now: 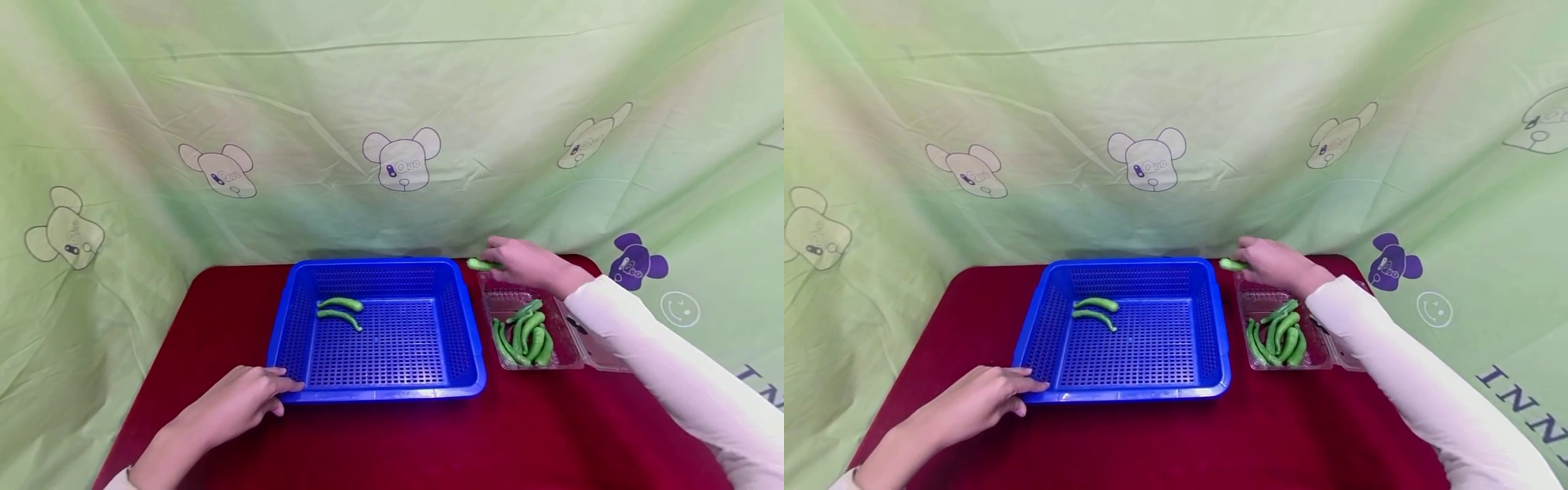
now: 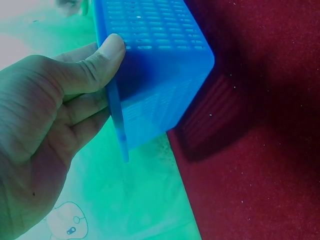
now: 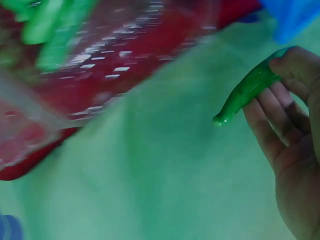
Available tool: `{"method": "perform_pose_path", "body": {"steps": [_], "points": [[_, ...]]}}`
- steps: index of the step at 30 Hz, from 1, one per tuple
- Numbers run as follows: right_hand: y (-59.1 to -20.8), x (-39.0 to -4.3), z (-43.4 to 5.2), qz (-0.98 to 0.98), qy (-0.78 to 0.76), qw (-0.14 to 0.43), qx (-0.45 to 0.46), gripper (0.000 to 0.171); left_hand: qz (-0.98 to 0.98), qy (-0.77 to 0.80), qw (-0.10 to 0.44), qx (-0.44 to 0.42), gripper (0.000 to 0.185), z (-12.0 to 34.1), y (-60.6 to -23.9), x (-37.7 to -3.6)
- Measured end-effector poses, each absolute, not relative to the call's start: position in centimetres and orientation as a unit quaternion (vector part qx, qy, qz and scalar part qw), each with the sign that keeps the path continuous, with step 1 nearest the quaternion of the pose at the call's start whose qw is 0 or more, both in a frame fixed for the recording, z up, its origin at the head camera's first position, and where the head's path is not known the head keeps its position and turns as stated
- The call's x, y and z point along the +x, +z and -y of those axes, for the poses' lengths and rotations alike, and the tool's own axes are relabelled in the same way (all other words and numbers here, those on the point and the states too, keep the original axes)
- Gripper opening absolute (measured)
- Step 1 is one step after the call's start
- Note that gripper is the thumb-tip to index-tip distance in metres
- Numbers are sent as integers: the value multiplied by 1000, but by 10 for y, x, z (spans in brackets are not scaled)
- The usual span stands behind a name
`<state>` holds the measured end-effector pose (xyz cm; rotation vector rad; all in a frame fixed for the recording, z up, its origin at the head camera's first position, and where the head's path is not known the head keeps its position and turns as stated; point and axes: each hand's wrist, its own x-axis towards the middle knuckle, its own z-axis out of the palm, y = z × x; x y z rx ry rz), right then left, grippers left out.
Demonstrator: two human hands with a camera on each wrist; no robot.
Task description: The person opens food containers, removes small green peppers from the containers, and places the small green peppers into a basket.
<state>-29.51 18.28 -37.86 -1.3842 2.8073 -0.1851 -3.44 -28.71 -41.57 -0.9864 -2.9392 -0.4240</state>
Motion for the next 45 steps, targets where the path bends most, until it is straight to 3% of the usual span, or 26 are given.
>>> {"method": "perform_pose_path", "body": {"steps": [9,14,22,30,45], "points": [[-354,-276,-75,-884,-95,36,-457,33,941,-135,-4,-309,34,287,-415,-37],[-370,-252,-7,-858,-101,54,-501,5,940,-142,-10,-311,34,286,-417,-37],[-408,-218,87,-872,-42,91,-479,23,941,-144,-22,-306,34,286,-414,-39],[-436,-197,116,-882,-27,127,-453,25,941,-140,-27,-308,35,285,-415,-38],[-465,-201,118,-893,-10,78,-443,24,940,-135,-18,-312,33,285,-415,-38]]}}
